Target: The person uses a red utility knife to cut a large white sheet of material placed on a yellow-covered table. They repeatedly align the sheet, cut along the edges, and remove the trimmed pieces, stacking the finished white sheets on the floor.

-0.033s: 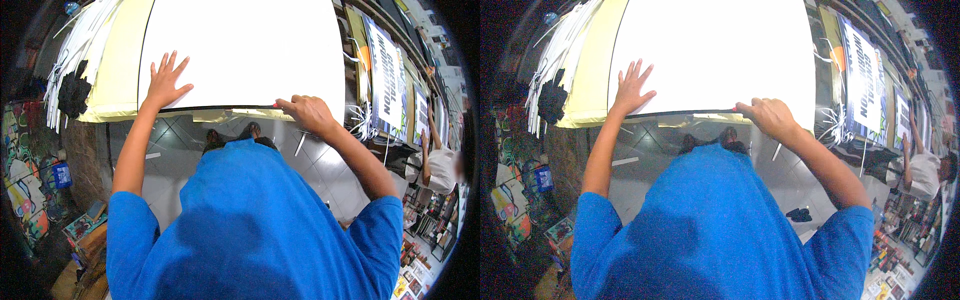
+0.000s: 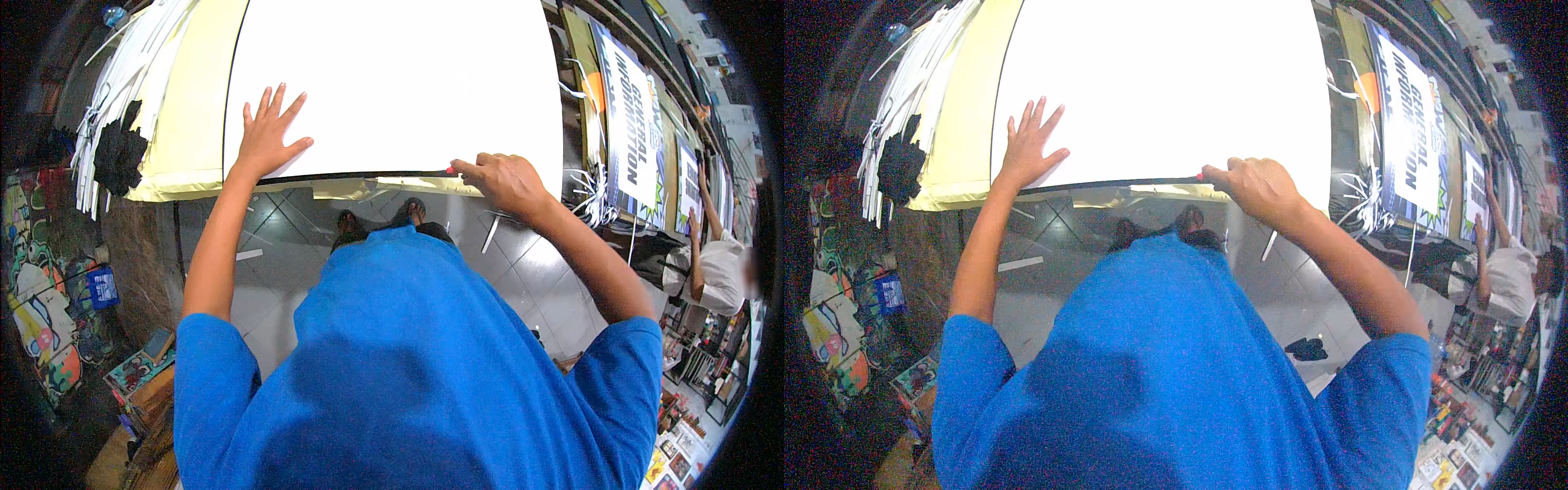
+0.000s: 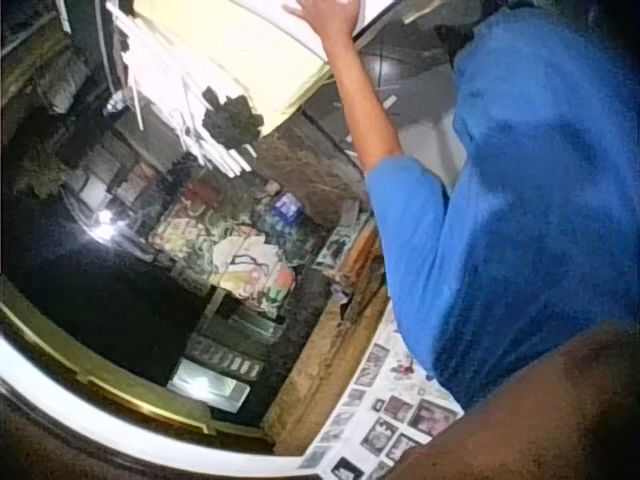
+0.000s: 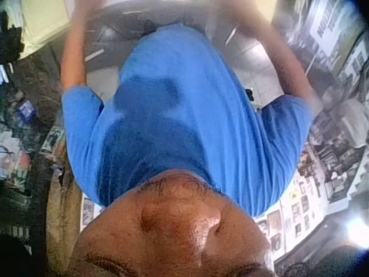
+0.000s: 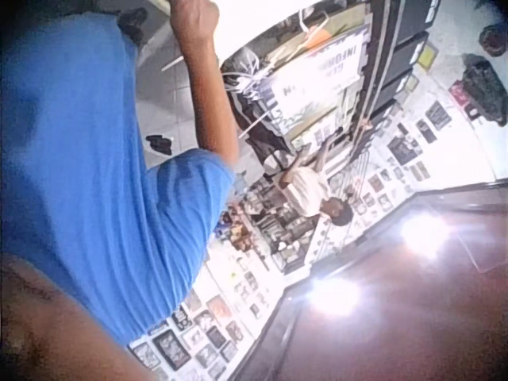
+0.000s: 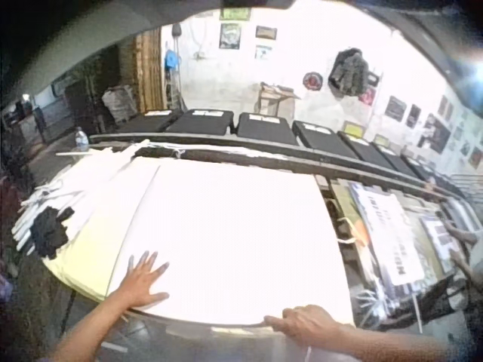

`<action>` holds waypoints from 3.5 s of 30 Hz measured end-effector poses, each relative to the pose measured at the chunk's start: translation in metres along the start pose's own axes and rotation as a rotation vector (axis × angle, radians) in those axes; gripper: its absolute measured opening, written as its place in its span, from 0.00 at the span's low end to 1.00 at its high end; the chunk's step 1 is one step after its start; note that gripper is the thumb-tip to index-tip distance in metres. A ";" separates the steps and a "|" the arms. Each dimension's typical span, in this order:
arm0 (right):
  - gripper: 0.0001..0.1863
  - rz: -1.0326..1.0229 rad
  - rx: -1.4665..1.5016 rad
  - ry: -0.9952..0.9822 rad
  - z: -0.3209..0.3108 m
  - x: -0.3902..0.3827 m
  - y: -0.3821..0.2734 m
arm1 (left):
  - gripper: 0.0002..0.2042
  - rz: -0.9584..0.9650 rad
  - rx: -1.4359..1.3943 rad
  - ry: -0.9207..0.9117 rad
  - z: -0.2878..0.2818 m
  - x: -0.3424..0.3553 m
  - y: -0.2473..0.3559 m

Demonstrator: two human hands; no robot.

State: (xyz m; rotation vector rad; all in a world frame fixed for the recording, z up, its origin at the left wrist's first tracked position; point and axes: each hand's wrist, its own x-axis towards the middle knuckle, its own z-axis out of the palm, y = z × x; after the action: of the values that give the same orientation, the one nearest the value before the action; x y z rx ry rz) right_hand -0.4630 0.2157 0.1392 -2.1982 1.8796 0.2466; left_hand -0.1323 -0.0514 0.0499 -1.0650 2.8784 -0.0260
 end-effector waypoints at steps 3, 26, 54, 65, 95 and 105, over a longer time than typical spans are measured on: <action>0.18 -0.014 0.030 -0.011 0.004 -0.016 0.021 | 0.43 0.007 -0.002 0.004 0.004 -0.001 -0.001; 0.20 0.885 1.480 0.730 0.126 -0.153 -0.092 | 0.27 -0.980 -0.711 0.150 -0.002 -0.128 -0.013; 0.22 0.721 1.566 1.090 0.103 -0.139 0.035 | 0.42 -0.720 -2.517 -0.625 -0.072 -0.107 0.191; 0.31 0.610 1.562 0.881 0.069 -0.088 0.021 | 0.40 -0.108 -0.216 -0.029 -0.025 0.108 0.106; 0.24 0.635 0.543 0.541 -0.040 0.336 0.157 | 0.39 0.104 -0.206 0.079 -0.016 0.306 0.067; 0.17 0.582 0.446 0.562 -0.041 0.331 0.151 | 0.38 0.132 -0.217 0.143 -0.016 0.307 0.069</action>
State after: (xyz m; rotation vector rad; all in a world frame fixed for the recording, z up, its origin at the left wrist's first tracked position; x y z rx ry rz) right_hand -0.5601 -0.1313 0.0756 -1.4737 2.5182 -0.7015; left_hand -0.4103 -0.1986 0.0437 -0.9360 3.1318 0.2318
